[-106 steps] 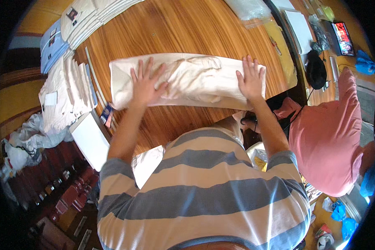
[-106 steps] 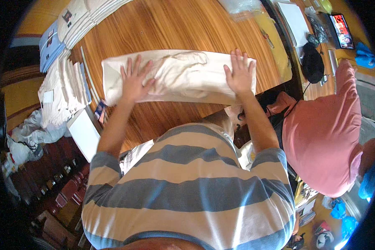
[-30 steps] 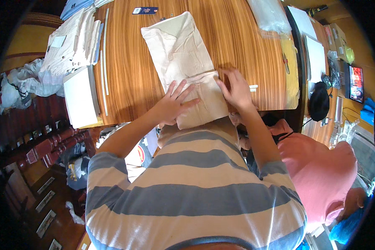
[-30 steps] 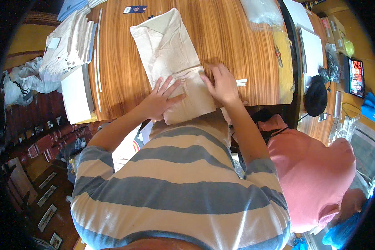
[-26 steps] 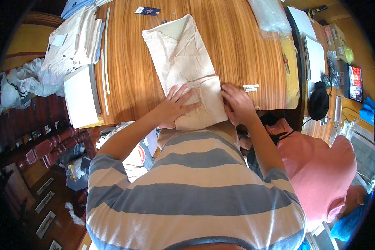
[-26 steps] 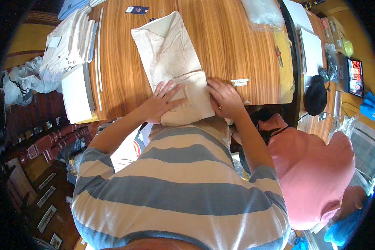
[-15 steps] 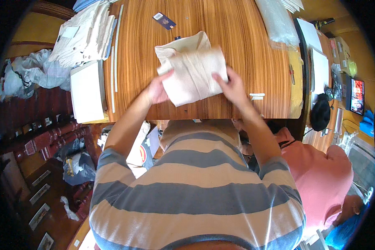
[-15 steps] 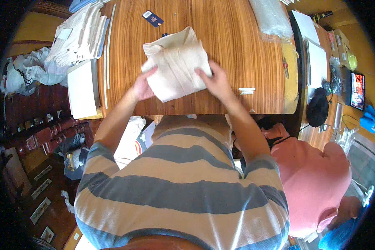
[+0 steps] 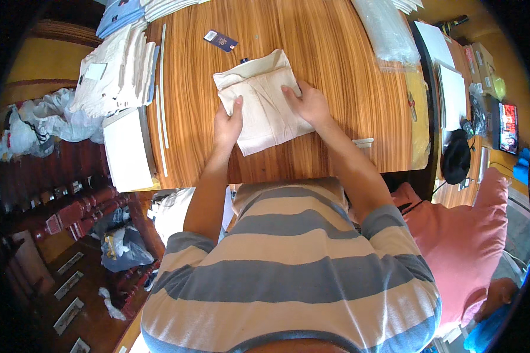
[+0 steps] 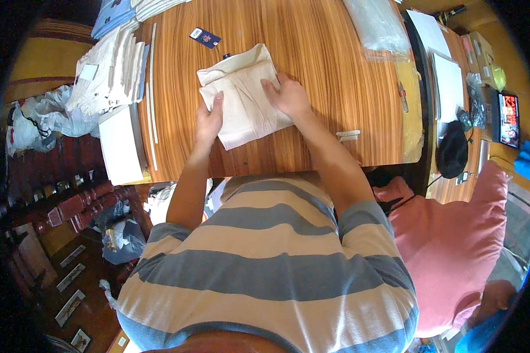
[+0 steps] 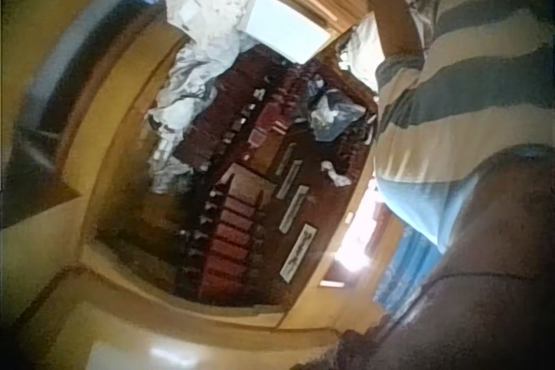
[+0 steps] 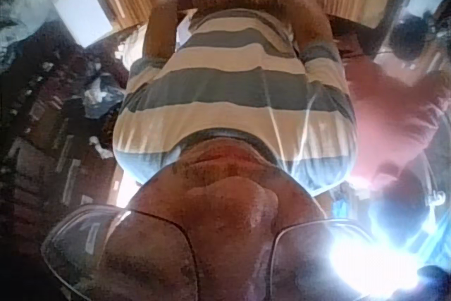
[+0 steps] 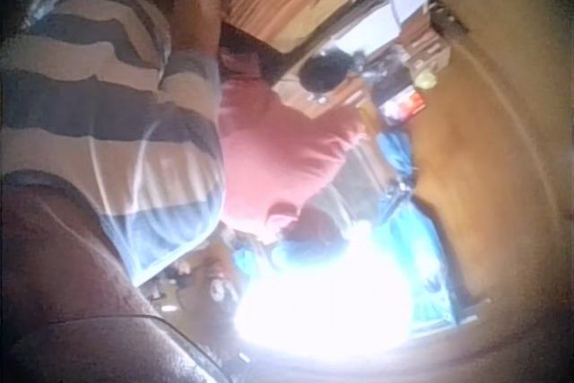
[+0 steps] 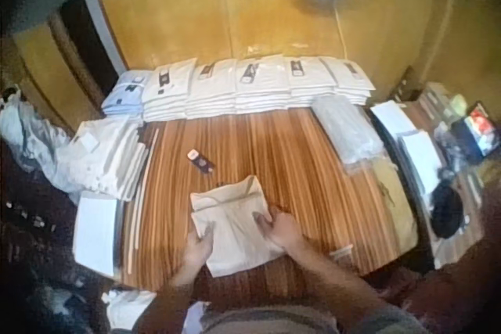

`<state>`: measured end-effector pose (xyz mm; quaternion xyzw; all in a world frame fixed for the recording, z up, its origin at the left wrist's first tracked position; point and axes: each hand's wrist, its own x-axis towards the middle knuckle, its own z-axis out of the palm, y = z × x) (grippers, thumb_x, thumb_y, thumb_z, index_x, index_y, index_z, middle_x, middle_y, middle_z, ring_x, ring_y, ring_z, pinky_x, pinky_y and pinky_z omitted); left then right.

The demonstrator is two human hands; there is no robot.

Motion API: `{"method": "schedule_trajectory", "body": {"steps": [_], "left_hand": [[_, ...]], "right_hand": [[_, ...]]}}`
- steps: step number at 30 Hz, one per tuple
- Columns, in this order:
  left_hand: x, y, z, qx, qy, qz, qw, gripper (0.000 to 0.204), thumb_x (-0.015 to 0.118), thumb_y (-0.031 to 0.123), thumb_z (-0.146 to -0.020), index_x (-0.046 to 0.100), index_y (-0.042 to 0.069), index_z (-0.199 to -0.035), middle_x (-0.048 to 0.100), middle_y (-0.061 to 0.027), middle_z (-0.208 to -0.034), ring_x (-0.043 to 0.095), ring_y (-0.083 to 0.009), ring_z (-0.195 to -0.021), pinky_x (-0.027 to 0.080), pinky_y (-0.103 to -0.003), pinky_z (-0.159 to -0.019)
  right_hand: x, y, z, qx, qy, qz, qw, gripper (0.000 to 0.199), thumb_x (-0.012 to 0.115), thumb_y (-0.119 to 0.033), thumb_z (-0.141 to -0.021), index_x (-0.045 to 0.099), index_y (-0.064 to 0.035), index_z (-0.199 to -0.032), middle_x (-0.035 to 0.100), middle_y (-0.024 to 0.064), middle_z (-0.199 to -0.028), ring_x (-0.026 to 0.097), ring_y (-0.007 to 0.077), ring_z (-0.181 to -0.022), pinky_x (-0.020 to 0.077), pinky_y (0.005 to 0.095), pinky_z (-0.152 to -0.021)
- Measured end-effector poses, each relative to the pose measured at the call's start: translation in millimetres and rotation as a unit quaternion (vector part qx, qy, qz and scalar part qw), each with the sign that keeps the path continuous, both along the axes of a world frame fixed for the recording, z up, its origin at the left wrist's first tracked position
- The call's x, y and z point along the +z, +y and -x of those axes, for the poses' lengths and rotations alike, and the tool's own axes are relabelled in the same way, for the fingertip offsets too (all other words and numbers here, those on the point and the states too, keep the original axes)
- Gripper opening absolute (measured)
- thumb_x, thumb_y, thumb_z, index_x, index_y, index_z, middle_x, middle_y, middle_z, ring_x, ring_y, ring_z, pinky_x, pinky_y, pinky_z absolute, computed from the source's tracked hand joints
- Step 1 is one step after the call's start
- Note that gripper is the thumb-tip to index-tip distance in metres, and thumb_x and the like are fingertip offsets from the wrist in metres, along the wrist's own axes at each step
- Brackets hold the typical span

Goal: The person folds shirts on a wooden table, placing cardboard inserts into each shirt before folding them into squares and stacking them.

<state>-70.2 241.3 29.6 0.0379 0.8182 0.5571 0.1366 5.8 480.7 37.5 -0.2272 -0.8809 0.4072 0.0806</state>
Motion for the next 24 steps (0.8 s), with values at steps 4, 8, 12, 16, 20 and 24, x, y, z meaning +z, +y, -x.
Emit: {"method": "schedule_trajectory", "body": {"steps": [4, 8, 12, 16, 20, 24], "left_hand": [[-13, 1, 11, 0.028, 0.105, -0.025, 0.994, 0.045, 0.059, 0.036, -0.111, 0.064, -0.004, -0.131, 0.076, -0.0231, -0.119, 0.073, -0.0306, -0.111, 0.055, -0.042, -0.097], [-17, -4, 23, 0.013, 0.037, 0.048, 0.998, 0.042, 0.057, 0.035, -0.111, 0.064, -0.004, -0.126, 0.075, -0.0247, -0.110, 0.074, -0.0352, -0.104, 0.055, -0.045, -0.092], [62, 21, 27, -0.054, -0.050, 0.318, 0.945, 0.035, 0.065, 0.030, -0.105, 0.065, -0.001, -0.121, 0.070, -0.0261, -0.123, 0.070, -0.0382, -0.110, 0.054, -0.050, -0.094], [57, 19, 22, -0.159, 0.323, 0.309, 0.880, 0.042, 0.070, 0.025, -0.098, 0.063, 0.005, -0.135, 0.057, -0.0232, -0.148, 0.054, -0.0423, -0.136, 0.044, -0.054, -0.113], [29, 30, 15, -0.393, 0.395, 0.242, 0.794, 0.057, 0.061, 0.032, -0.102, 0.053, 0.013, -0.154, 0.040, -0.0201, -0.167, 0.032, -0.0432, -0.156, 0.025, -0.058, -0.128], [14, 51, 1, -0.345, 0.312, 0.268, 0.844, 0.064, 0.053, 0.040, -0.106, 0.047, 0.007, -0.160, 0.018, -0.0220, -0.176, 0.013, -0.0423, -0.164, 0.011, -0.060, -0.132]], "right_hand": [[-4, -10, -3, -0.015, 0.082, 0.015, 0.996, 0.041, 0.065, -0.044, -0.105, 0.061, -0.0033, -0.100, 0.067, 0.0308, -0.075, 0.068, 0.0534, -0.075, 0.0534, 0.0610, -0.066], [-6, -10, 4, -0.026, 0.053, -0.008, 0.998, 0.038, 0.064, -0.041, -0.105, 0.062, -0.0030, -0.104, 0.068, 0.0318, -0.077, 0.069, 0.0540, -0.077, 0.0542, 0.0608, -0.067], [-6, 3, 9, -0.021, 0.014, -0.013, 1.000, 0.039, 0.063, -0.042, -0.105, 0.063, -0.0027, -0.112, 0.070, 0.0325, -0.084, 0.070, 0.0530, -0.082, 0.0557, 0.0612, -0.073], [1, 1, 14, 0.017, -0.019, -0.025, 0.999, 0.042, 0.061, -0.044, -0.105, 0.064, -0.0029, -0.116, 0.072, 0.0326, -0.090, 0.071, 0.0530, -0.087, 0.0561, 0.0618, -0.079], [3, 4, 21, 0.052, -0.034, -0.041, 0.997, 0.045, 0.059, -0.045, -0.106, 0.063, -0.0035, -0.122, 0.072, 0.0321, -0.090, 0.071, 0.0546, -0.087, 0.0563, 0.0621, -0.078], [18, 8, 19, -0.028, 0.003, -0.037, 0.999, 0.044, 0.065, -0.037, -0.104, 0.061, -0.0016, -0.130, 0.072, 0.0305, -0.108, 0.068, 0.0510, -0.104, 0.0542, 0.0575, -0.092]]}}
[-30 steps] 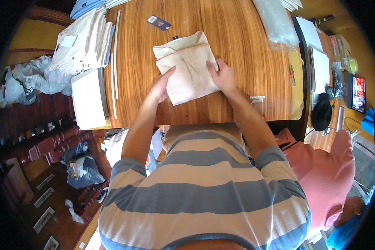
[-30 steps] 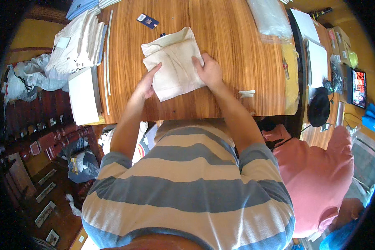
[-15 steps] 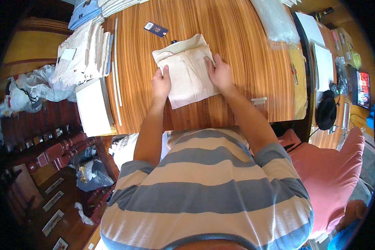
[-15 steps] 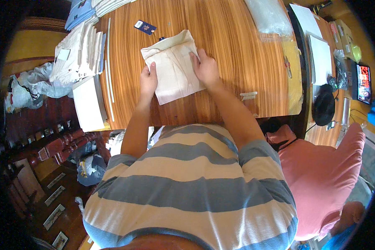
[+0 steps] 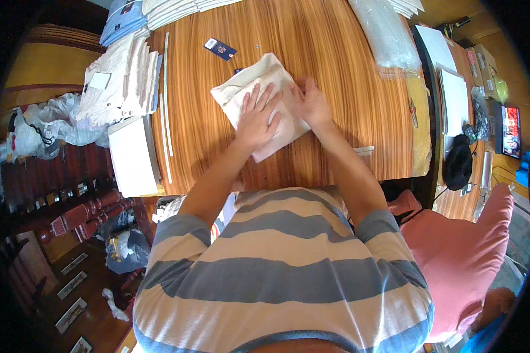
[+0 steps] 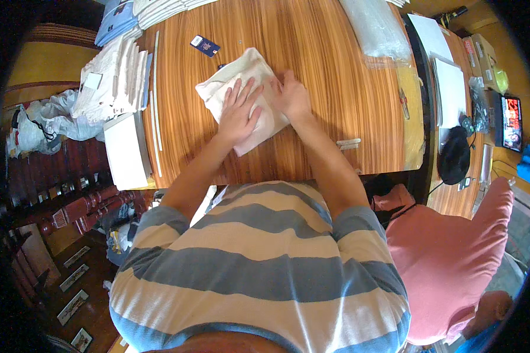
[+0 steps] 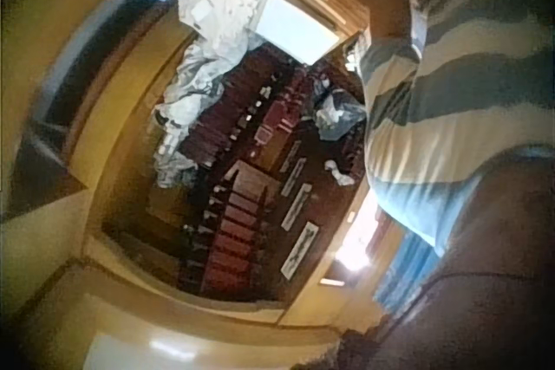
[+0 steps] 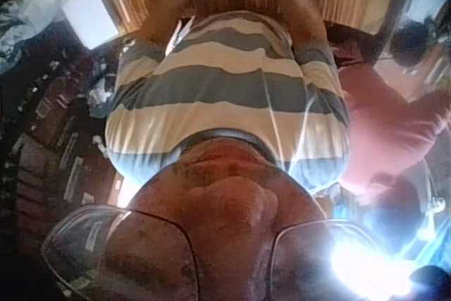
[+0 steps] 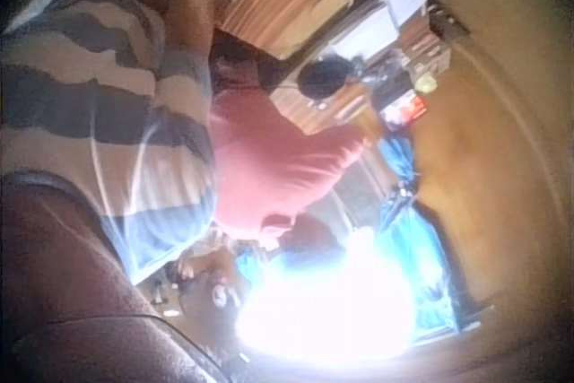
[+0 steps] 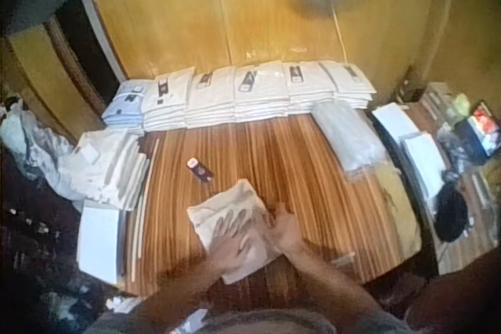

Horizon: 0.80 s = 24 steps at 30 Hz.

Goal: The person folds shirts on a wooden table, placing cardboard inserts into each shirt before folding them into squares and stacking them.

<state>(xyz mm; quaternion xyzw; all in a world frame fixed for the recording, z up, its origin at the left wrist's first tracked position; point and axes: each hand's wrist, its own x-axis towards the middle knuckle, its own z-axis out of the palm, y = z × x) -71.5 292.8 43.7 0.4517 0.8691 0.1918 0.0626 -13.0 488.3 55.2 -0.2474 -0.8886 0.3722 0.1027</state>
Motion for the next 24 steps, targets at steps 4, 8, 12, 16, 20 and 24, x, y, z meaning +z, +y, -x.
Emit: {"method": "schedule_trajectory", "body": {"steps": [4, 8, 12, 16, 20, 24], "left_hand": [[5, 29, -23, 0.130, -0.101, -0.010, 0.986, 0.060, 0.051, 0.040, -0.107, 0.054, -0.004, -0.149, 0.040, -0.0295, -0.163, 0.031, -0.0439, -0.156, 0.026, -0.061, -0.126], [107, 35, 2, 0.039, -0.093, 0.233, 0.967, 0.046, 0.059, 0.038, -0.104, 0.069, -0.003, -0.122, 0.068, -0.0242, -0.128, 0.063, -0.0439, -0.123, 0.052, -0.055, -0.103], [57, 8, 56, 0.082, -0.001, 0.045, 0.996, 0.049, 0.076, 0.047, -0.093, 0.073, 0.001, -0.106, 0.074, -0.0224, -0.107, 0.072, -0.0419, -0.100, 0.058, -0.052, -0.088], [31, -8, 75, 0.061, -0.164, 0.111, 0.978, 0.062, 0.085, 0.058, -0.083, 0.072, 0.000, -0.103, 0.076, -0.0234, -0.099, 0.075, -0.0394, -0.093, 0.058, -0.047, -0.082], [22, -33, 53, 0.056, -0.191, 0.126, 0.972, 0.066, 0.089, 0.057, -0.079, 0.070, -0.002, -0.100, 0.076, -0.0215, -0.090, 0.076, -0.0350, -0.086, 0.059, -0.043, -0.077], [11, -51, 15, 0.137, -0.256, 0.086, 0.953, 0.065, 0.090, 0.056, -0.081, 0.068, -0.003, -0.098, 0.074, -0.0218, -0.084, 0.075, -0.0340, -0.080, 0.058, -0.044, -0.073]], "right_hand": [[22, 14, -47, -0.007, 0.232, -0.102, 0.967, 0.040, 0.072, -0.020, -0.099, 0.061, 0.0015, -0.130, 0.061, 0.0268, -0.131, 0.056, 0.0445, -0.126, 0.0438, 0.0513, -0.111], [-6, 21, -150, -0.110, 0.199, -0.108, 0.968, 0.032, 0.070, -0.012, -0.099, 0.062, 0.0007, -0.128, 0.062, 0.0219, -0.126, 0.061, 0.0393, -0.116, 0.0481, 0.0471, -0.105], [-30, 2, -237, -0.158, 0.055, 0.126, 0.978, 0.027, 0.069, -0.015, -0.104, 0.065, 0.0034, -0.123, 0.071, 0.0158, -0.114, 0.070, 0.0287, -0.099, 0.0570, 0.0394, -0.088], [-8, -29, -242, -0.171, -0.024, 0.494, 0.852, 0.036, 0.070, -0.024, -0.105, 0.068, 0.0075, -0.123, 0.076, 0.0121, -0.106, 0.073, 0.0200, -0.093, 0.0602, 0.0329, -0.081], [12, -53, -217, -0.190, -0.031, 0.559, 0.807, 0.043, 0.074, -0.028, -0.103, 0.069, 0.0102, -0.123, 0.077, 0.0146, -0.107, 0.074, 0.0181, -0.092, 0.0621, 0.0310, -0.079], [-8, -54, -209, -0.183, -0.053, 0.508, 0.840, 0.047, 0.079, -0.031, -0.099, 0.071, 0.0109, -0.120, 0.077, 0.0156, -0.105, 0.075, 0.0184, -0.089, 0.0627, 0.0305, -0.075]]}}
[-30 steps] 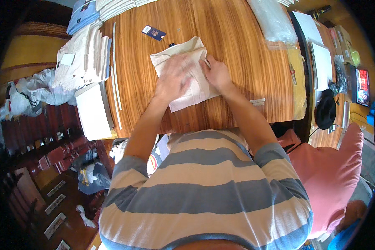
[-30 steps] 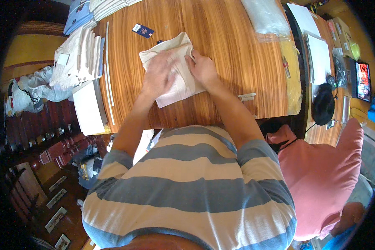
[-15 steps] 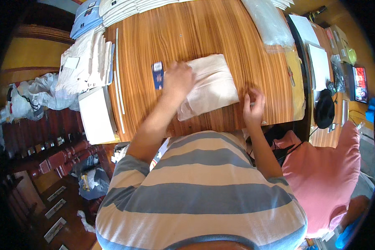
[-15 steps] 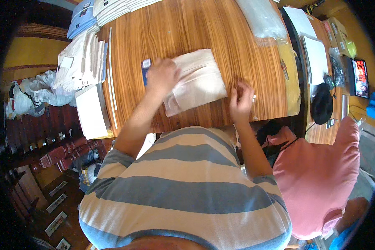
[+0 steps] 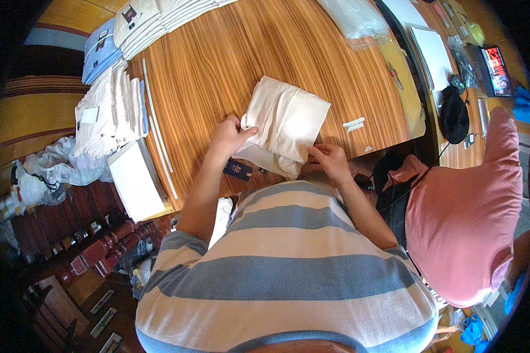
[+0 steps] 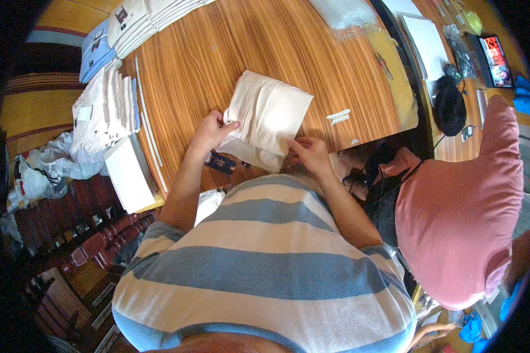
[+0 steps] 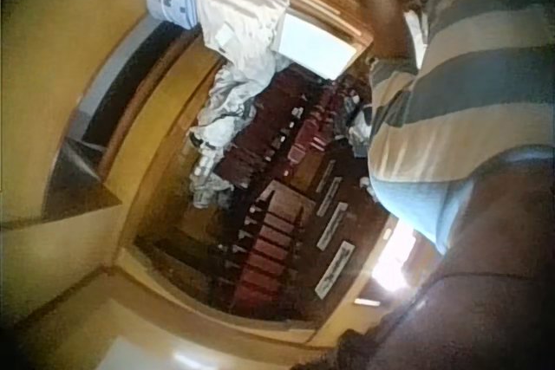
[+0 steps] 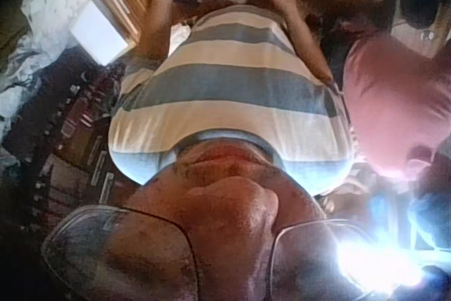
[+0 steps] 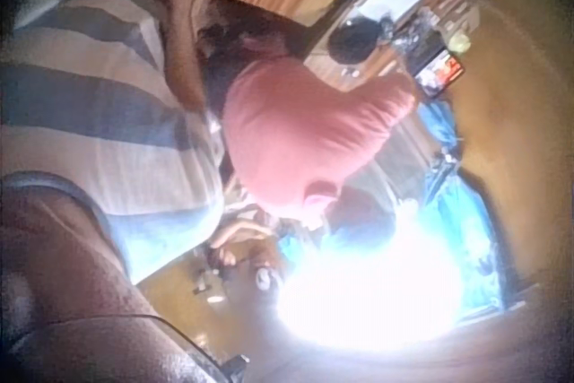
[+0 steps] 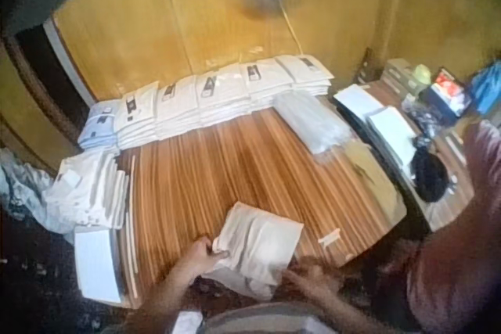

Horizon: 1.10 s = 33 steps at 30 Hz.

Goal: The person folds shirts on a wooden table, placing cardboard inserts into each shirt before folding them into squares and stacking them.

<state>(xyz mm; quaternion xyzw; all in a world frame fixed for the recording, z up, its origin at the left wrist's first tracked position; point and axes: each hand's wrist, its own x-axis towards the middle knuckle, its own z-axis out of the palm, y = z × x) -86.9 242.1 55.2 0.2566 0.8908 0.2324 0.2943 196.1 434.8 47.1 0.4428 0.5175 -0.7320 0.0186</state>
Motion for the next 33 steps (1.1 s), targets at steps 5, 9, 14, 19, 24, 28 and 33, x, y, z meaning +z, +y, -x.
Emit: {"method": "schedule_trajectory", "body": {"steps": [5, 9, 14, 19, 24, 28, 33], "left_hand": [[4, -11, -24, 0.013, 0.089, -0.022, 0.996, 0.056, 0.086, 0.050, -0.086, 0.068, -0.002, -0.095, 0.074, -0.0202, -0.083, 0.071, -0.0413, -0.077, 0.057, -0.046, -0.072], [13, -14, -27, 0.028, 0.136, -0.040, 0.989, 0.055, 0.082, 0.050, -0.088, 0.070, -0.002, -0.099, 0.076, -0.0228, -0.094, 0.073, -0.0446, -0.089, 0.057, -0.050, -0.081], [19, -10, -26, 0.102, 0.053, -0.035, 0.993, 0.052, 0.079, 0.046, -0.093, 0.074, -0.003, -0.109, 0.078, -0.0233, -0.102, 0.075, -0.0391, -0.095, 0.058, -0.046, -0.085], [-13, -12, -15, 0.032, -0.118, -0.117, 0.986, 0.050, 0.078, 0.039, -0.098, 0.071, -0.004, -0.122, 0.078, -0.0165, -0.101, 0.074, -0.0217, -0.092, 0.058, -0.037, -0.083], [26, 18, 7, 0.114, -0.219, -0.265, 0.932, 0.041, 0.078, 0.031, -0.100, 0.070, -0.003, -0.121, 0.076, -0.0141, -0.101, 0.073, -0.0194, -0.090, 0.059, -0.035, -0.078], [110, 48, 42, 0.133, -0.144, -0.411, 0.890, 0.034, 0.073, 0.026, -0.104, 0.067, -0.002, -0.123, 0.076, -0.0094, -0.098, 0.071, -0.0123, -0.086, 0.059, -0.031, -0.072], [106, 41, 42, 0.181, -0.031, -0.431, 0.884, 0.029, 0.073, 0.026, -0.105, 0.066, 0.000, -0.117, 0.076, -0.0063, -0.096, 0.070, -0.0088, -0.083, 0.056, -0.027, -0.068]], "right_hand": [[21, -9, 27, 0.039, -0.024, -0.058, 0.997, 0.042, 0.082, -0.028, -0.096, 0.073, 0.0077, -0.118, 0.078, 0.0143, -0.103, 0.075, 0.0206, -0.090, 0.0616, 0.0331, -0.079], [-38, -20, 39, 0.022, 0.060, -0.159, 0.985, 0.034, 0.080, -0.021, -0.096, 0.073, 0.0044, -0.119, 0.078, 0.0121, -0.107, 0.074, 0.0219, -0.095, 0.0598, 0.0361, -0.085], [-38, -10, 36, -0.028, 0.109, 0.025, 0.993, 0.032, 0.076, -0.012, -0.099, 0.069, 0.0035, -0.126, 0.076, 0.0110, -0.116, 0.072, 0.0196, -0.100, 0.0588, 0.0351, -0.089], [-28, 9, 36, -0.018, 0.127, 0.056, 0.990, 0.034, 0.076, -0.010, -0.098, 0.067, 0.0035, -0.129, 0.076, 0.0118, -0.119, 0.072, 0.0192, -0.103, 0.0590, 0.0344, -0.091], [37, 56, 83, 0.045, 0.053, -0.059, 0.996, 0.033, 0.078, -0.013, -0.097, 0.071, 0.0045, -0.124, 0.078, 0.0156, -0.115, 0.074, 0.0208, -0.102, 0.0599, 0.0359, -0.092], [130, 96, 146, 0.064, 0.166, -0.205, 0.962, 0.040, 0.078, -0.021, -0.099, 0.068, 0.0062, -0.126, 0.078, 0.0164, -0.114, 0.075, 0.0189, -0.099, 0.0591, 0.0333, -0.088], [170, 89, 162, 0.070, 0.210, -0.281, 0.934, 0.031, 0.075, -0.021, -0.102, 0.068, 0.0046, -0.119, 0.079, 0.0122, -0.095, 0.074, 0.0130, -0.085, 0.0587, 0.0299, -0.077]]}}
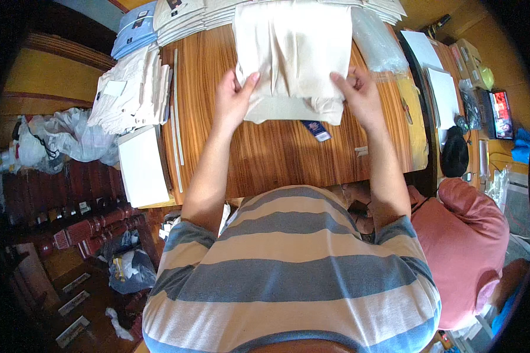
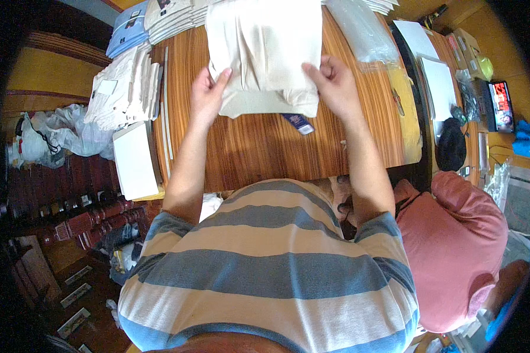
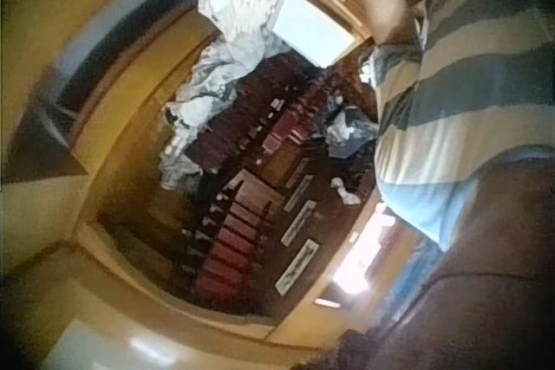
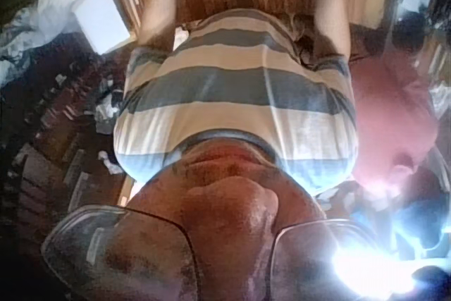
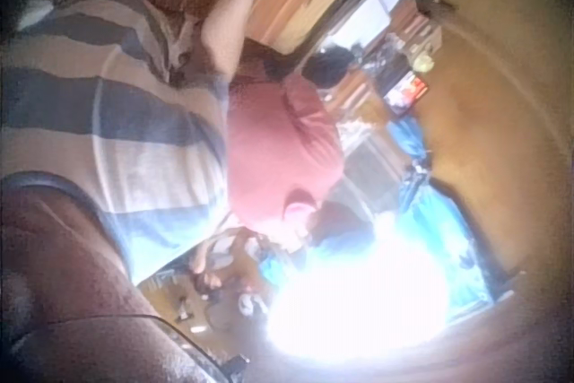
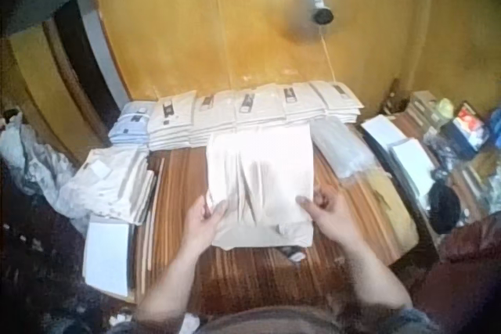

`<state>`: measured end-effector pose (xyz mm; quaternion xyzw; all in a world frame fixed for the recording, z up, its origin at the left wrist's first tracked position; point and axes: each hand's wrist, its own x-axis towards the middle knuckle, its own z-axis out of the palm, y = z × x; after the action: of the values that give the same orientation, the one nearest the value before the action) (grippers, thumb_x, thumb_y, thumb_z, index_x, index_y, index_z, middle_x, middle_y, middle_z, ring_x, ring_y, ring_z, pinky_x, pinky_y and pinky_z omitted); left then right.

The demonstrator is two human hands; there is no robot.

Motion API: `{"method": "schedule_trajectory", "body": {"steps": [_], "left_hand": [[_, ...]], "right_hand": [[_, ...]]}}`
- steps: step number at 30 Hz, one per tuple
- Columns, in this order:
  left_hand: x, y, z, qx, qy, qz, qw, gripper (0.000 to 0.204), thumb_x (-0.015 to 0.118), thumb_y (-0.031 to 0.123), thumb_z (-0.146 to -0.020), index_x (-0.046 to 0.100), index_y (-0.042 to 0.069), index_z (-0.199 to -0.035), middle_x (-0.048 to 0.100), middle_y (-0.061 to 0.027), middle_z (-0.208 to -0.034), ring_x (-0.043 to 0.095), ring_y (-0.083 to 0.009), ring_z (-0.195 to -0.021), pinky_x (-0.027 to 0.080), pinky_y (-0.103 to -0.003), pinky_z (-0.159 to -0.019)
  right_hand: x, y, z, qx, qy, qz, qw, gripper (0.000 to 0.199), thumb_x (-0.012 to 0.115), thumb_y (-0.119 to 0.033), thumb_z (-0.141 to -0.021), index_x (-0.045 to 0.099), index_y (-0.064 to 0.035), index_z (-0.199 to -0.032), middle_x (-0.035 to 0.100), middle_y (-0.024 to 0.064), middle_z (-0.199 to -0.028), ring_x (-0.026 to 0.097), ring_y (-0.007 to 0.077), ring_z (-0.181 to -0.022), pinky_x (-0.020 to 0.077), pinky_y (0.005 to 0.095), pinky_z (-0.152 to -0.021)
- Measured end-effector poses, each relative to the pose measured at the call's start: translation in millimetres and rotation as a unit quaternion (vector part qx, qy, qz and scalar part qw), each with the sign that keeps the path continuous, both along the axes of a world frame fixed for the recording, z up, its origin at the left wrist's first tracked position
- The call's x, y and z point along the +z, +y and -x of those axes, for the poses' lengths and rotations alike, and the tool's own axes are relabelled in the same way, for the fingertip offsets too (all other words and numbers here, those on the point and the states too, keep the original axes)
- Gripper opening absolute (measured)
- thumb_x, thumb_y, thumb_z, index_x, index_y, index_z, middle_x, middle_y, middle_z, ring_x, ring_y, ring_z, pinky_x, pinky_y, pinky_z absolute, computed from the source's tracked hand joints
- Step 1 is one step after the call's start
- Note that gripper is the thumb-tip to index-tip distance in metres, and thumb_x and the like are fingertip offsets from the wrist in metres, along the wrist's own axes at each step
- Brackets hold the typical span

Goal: The person folds shirts on a wooden table, placing cardboard inserts into each shirt before folding them into squares and stacking them.

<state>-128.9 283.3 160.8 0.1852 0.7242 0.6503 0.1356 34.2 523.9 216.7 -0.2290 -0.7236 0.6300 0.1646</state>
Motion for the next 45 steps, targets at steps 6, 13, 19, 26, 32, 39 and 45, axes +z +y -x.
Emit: {"method": "schedule_trajectory", "body": {"steps": [6, 13, 19, 26, 32, 39, 45], "left_hand": [[-143, -56, -64, 0.004, -0.006, 0.209, 0.978, 0.048, 0.074, 0.044, -0.100, 0.067, -0.001, -0.113, 0.076, -0.0186, -0.097, 0.074, -0.0312, -0.083, 0.057, -0.042, -0.075], [-77, -81, -114, 0.000, 0.216, 0.447, 0.868, 0.049, 0.077, 0.052, -0.092, 0.068, 0.004, -0.100, 0.074, -0.0153, -0.092, 0.073, -0.0376, -0.086, 0.057, -0.051, -0.079], [-121, -117, -132, -0.089, -0.096, 0.242, 0.961, 0.035, 0.081, 0.037, -0.095, 0.071, 0.004, -0.102, 0.070, -0.0077, -0.081, 0.069, -0.0178, -0.073, 0.054, -0.034, -0.067], [-104, -117, -152, -0.158, -0.216, 0.261, 0.927, 0.031, 0.078, 0.034, -0.100, 0.070, 0.004, -0.094, 0.069, -0.0030, -0.072, 0.061, -0.0094, -0.060, 0.050, -0.027, -0.053], [-116, -132, -149, -0.196, -0.243, 0.265, 0.912, 0.030, 0.077, 0.034, -0.099, 0.079, 0.004, -0.103, 0.073, -0.0066, -0.075, 0.065, -0.0126, -0.062, 0.051, -0.030, -0.058], [-105, -138, -148, -0.191, 0.047, 0.301, 0.933, 0.020, 0.080, 0.027, -0.094, 0.080, 0.010, -0.105, 0.067, -0.0024, -0.076, 0.066, -0.0167, -0.065, 0.052, -0.035, -0.057], [-104, -139, -121, -0.264, 0.416, 0.299, 0.817, 0.016, 0.082, 0.018, -0.082, 0.075, 0.015, -0.096, 0.060, -0.0035, -0.082, 0.066, -0.0270, -0.073, 0.054, -0.041, -0.060]], "right_hand": [[-164, -21, -44, 0.082, -0.137, -0.114, 0.981, 0.029, 0.078, -0.026, -0.099, 0.072, 0.0024, -0.101, 0.075, 0.0128, -0.084, 0.068, 0.0173, -0.074, 0.0537, 0.0362, -0.068], [-141, -59, -106, 0.019, -0.199, -0.304, 0.931, 0.039, 0.081, -0.036, -0.096, 0.072, 0.0022, -0.096, 0.069, 0.0135, -0.077, 0.065, 0.0224, -0.070, 0.0529, 0.0383, -0.066], [-162, -43, -145, 0.170, -0.290, -0.118, 0.934, 0.040, 0.081, -0.038, -0.096, 0.071, 0.0007, -0.092, 0.064, 0.0072, -0.073, 0.059, 0.0174, -0.068, 0.0501, 0.0361, -0.064], [-166, -41, -164, 0.181, -0.258, -0.047, 0.948, 0.035, 0.081, -0.033, -0.096, 0.076, 0.0010, -0.104, 0.064, 0.0050, -0.075, 0.059, 0.0154, -0.073, 0.0515, 0.0324, -0.070], [-170, -33, -170, 0.180, -0.140, -0.311, 0.922, 0.024, 0.082, -0.020, -0.091, 0.077, -0.0051, -0.109, 0.069, 0.0115, -0.106, 0.071, 0.0303, -0.096, 0.0586, 0.0408, -0.082], [-180, -27, -181, 0.179, -0.097, -0.334, 0.920, 0.024, 0.084, -0.010, -0.084, 0.077, -0.0057, -0.107, 0.068, 0.0108, -0.112, 0.068, 0.0342, -0.104, 0.0566, 0.0432, -0.087], [-167, -18, -163, 0.227, -0.005, -0.489, 0.842, 0.022, 0.082, -0.015, -0.081, 0.078, -0.0146, -0.102, 0.067, 0.0036, -0.104, 0.063, 0.0289, -0.102, 0.0493, 0.0445, -0.085]]}}
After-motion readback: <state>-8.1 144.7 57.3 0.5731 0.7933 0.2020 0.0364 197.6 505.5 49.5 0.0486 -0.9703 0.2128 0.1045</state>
